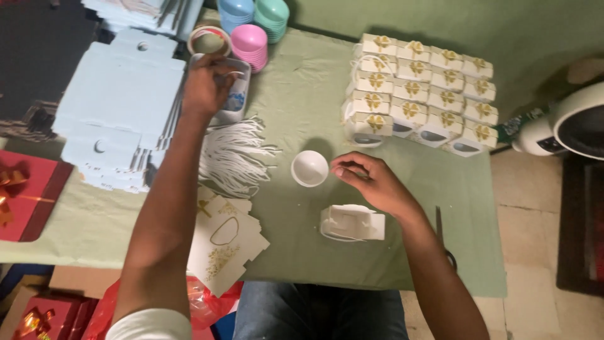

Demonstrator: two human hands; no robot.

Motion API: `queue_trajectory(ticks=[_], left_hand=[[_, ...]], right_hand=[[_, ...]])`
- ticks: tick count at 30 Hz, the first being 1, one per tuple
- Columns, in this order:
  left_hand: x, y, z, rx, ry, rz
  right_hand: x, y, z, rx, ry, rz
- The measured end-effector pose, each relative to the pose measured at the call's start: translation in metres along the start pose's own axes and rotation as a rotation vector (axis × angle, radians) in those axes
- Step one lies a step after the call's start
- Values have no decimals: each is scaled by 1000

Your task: Assembling small decorative gift boxes by folding cardboard, threading white cord handles through holes, and packing them with small items.

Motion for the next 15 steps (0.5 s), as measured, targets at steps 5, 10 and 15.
queue_trajectory(ticks=[5,10,15], left_hand=[[-36,93,2,-58,78,6],[-22,205,29,-23,52,269],[-7,267,52,90,40,177]], right_hand=[[-7,11,2,39,69,-95],[-6,22,-8,-12,155,-260],[-3,28,-14,-5,146,-336]])
Point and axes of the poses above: each hand's wrist, its own z-axis away from the middle knuckle, its own x-axis out of the palm, y = z × x, the point moved 5 cm from there along -z, towards the middle knuckle, and after that the axes turned 5 degrees about -y, right-handed, at the moved point
